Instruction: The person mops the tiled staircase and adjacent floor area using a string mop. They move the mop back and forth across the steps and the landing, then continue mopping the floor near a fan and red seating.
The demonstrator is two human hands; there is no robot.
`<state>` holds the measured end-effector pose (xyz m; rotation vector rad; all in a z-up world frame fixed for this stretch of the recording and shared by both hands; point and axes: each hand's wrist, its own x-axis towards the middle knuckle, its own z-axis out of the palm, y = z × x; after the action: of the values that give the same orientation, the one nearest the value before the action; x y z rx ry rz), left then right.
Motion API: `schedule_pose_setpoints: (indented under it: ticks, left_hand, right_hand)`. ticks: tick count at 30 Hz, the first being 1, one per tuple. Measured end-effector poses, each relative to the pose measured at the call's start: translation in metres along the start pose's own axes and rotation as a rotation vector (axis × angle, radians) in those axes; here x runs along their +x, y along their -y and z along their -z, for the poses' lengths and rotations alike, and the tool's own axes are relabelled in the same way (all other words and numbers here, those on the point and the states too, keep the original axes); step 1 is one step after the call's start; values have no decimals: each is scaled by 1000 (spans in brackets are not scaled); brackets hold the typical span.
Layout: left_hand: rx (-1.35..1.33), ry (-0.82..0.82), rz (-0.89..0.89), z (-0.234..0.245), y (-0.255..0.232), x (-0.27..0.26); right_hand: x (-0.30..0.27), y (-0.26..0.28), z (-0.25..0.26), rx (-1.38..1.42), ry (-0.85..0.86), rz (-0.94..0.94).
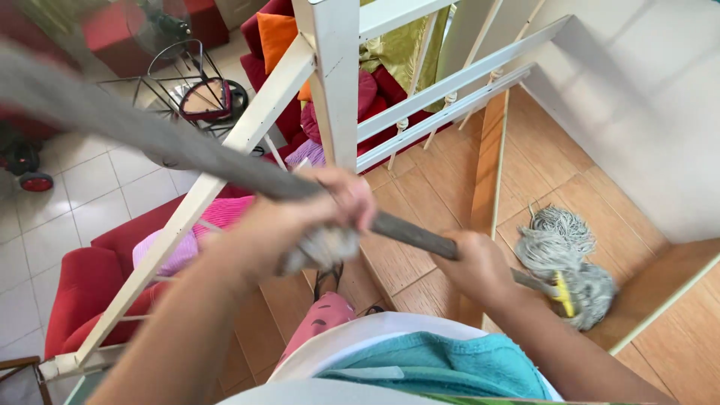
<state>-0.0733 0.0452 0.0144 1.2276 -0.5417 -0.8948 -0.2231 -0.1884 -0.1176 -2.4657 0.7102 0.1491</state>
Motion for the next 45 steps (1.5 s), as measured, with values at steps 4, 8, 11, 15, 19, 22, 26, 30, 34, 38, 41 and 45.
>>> schedule_pose_setpoints:
  ticks: [4,8,11,15,19,22,26,30,34,38,41,45]
  left_hand:
    - [167,23,-21,-20,69,4]
    - [116,47,-119,-35,118,14]
    - [16,38,-93,-47,147,14]
    - [9,-15,-64,-53,139,-17]
    - [6,-122,-46,-29,125,-41]
    - [95,-307,-101,-6,90,-69]
    - [200,-610,-246,16,42,-114]
    - [153,-660,-310,17,7,-146]
    - [283,-788,-389,12,-26,-157]
    - [465,-785,-499,41,-33,-176]
    - [449,-451,-599,109,-6,-206]
    - [602,-614,-624,125,17,-223]
  right_hand:
    - [13,-82,-21,-82,26,38]
    - [21,-112,-17,-36,25,45]
    - [34,-150,-25,-100,89,11]
    - [36,-179,-45,-181,179,54]
    - [28,-114,-44,-279,255,89]
    - [20,-26,-43,-318,323,122]
    - [15,56,-56,-160,416,267]
    - [-1,117,-40,-124,465,401]
    - [-2,147,-36,43,493,485]
    - [-12,190,-32,-76,472,484]
    - [-6,207,-49,-58,441,639]
    - [3,219,-84,3,403,734]
